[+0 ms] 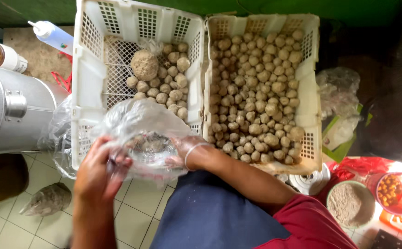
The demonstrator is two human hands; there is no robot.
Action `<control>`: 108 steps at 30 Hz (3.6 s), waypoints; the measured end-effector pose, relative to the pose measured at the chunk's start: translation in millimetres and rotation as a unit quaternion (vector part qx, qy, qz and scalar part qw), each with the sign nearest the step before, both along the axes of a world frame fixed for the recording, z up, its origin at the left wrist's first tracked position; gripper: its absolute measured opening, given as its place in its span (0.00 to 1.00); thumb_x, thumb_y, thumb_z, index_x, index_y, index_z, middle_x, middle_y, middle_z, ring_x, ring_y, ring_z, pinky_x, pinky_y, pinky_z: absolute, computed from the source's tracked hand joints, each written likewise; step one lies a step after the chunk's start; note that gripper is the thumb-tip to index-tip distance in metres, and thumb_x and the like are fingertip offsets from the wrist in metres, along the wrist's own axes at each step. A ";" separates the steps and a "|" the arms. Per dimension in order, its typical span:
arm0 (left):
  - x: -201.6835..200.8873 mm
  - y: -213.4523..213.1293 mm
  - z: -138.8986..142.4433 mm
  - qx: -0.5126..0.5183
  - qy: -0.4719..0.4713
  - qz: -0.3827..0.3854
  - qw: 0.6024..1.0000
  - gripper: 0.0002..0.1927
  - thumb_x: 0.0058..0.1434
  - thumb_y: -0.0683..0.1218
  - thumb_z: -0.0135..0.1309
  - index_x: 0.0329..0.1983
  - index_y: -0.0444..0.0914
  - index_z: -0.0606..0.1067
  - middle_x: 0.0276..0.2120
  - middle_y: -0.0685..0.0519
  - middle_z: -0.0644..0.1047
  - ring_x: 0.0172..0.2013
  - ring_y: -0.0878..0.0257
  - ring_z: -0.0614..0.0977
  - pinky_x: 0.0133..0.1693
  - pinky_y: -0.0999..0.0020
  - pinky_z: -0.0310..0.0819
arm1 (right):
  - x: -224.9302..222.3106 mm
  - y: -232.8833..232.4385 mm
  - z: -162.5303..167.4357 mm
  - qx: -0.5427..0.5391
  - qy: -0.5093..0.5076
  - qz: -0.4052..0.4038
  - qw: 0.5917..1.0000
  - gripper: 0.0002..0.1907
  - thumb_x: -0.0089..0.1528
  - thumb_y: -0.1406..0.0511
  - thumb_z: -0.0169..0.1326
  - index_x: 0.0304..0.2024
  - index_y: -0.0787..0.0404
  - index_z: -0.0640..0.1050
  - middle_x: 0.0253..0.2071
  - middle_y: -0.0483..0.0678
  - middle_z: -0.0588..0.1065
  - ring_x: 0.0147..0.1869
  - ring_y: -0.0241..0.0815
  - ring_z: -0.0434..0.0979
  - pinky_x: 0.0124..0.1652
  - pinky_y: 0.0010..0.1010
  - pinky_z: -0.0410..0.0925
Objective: The person picks meatballs one at a time from a large plastic basket and places them into a clear plastic bag held in the other hand, filling the bag. They occasionally adjust the bag and continue transferring meatballs from the basket throughout the clip.
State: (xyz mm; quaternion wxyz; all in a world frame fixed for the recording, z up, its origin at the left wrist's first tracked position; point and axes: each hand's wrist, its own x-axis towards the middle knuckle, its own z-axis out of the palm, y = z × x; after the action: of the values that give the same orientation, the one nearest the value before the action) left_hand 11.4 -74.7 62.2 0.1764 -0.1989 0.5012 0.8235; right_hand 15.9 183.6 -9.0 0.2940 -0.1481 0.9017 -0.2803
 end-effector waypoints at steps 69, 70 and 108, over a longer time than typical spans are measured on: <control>-41.0 16.4 -78.1 0.113 0.008 -0.100 0.988 0.10 0.74 0.49 0.46 0.37 0.42 0.69 0.22 0.61 0.65 0.17 0.73 0.61 0.18 0.76 0.54 | -8.6 64.9 18.4 -0.148 0.072 -0.344 0.924 0.15 0.67 0.65 0.55 0.57 0.57 0.77 0.53 0.51 0.80 0.55 0.43 0.82 0.53 0.31 0.76; -42.2 16.2 -80.0 0.123 -0.003 -0.095 0.988 0.10 0.74 0.49 0.45 0.36 0.42 0.69 0.22 0.61 0.65 0.18 0.73 0.61 0.18 0.76 0.54 | -20.0 84.6 8.9 -0.098 0.081 -0.395 0.910 0.15 0.68 0.65 0.53 0.57 0.57 0.78 0.54 0.51 0.81 0.54 0.43 0.82 0.53 0.31 0.76; -36.4 9.6 -78.5 0.195 0.027 -0.139 0.971 0.11 0.74 0.52 0.45 0.36 0.43 0.67 0.22 0.63 0.59 0.20 0.72 0.58 0.20 0.75 0.53 | 2.5 121.1 37.0 -0.098 -0.023 -0.356 0.929 0.18 0.66 0.63 0.58 0.58 0.53 0.78 0.44 0.49 0.81 0.45 0.39 0.79 0.47 0.32 0.74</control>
State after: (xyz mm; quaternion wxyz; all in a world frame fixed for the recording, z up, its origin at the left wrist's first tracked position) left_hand -25.0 -65.0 -16.4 0.3109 -0.0662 0.3587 0.8776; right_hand 18.4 304.7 28.0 0.1793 0.1607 0.8562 -0.4572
